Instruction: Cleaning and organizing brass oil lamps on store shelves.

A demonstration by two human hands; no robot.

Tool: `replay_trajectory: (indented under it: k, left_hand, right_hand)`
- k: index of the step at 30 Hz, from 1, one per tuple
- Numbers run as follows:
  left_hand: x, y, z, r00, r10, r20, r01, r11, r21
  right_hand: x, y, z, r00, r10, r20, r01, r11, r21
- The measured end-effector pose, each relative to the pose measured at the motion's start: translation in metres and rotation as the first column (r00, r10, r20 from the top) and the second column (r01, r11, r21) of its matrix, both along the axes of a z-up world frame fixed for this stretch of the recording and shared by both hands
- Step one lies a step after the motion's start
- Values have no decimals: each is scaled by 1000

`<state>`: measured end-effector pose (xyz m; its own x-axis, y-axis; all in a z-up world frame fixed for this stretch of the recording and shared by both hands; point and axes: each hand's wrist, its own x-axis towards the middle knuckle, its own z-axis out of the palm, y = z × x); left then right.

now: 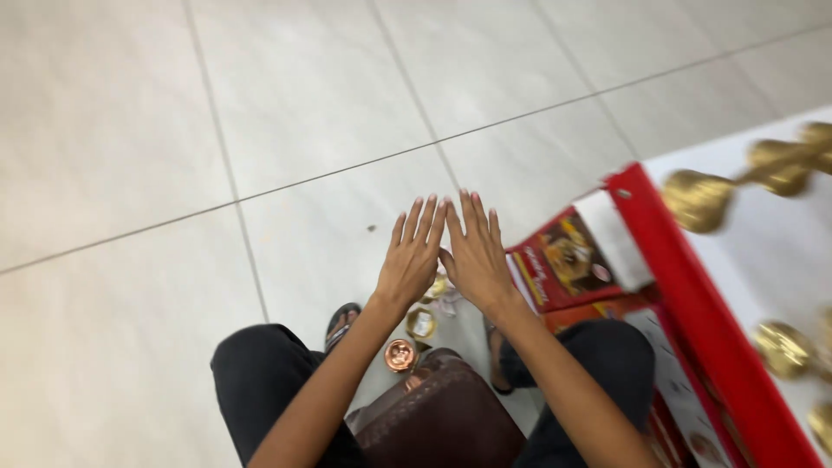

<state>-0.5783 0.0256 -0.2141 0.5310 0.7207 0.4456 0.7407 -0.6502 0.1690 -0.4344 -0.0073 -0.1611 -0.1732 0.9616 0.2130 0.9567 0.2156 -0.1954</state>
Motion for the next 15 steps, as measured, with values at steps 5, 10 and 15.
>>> replay_trajectory:
  k: [5, 10, 15]
  left_hand:
    - [-33, 25, -122, 987, 117, -106, -143, 947, -287]
    - [-23, 46, -215, 970, 215, -112, -224, 613, -758]
    - [12, 48, -275, 928, 335, -162, -240, 206, -949]
  right_hand:
    - [12, 49, -135, 999, -54, 0, 51, 942, -331]
    - [56, 52, -276, 951, -272, -146, 153, 826, -542]
    - [72, 39, -371, 881, -435, -183, 283, 797, -534]
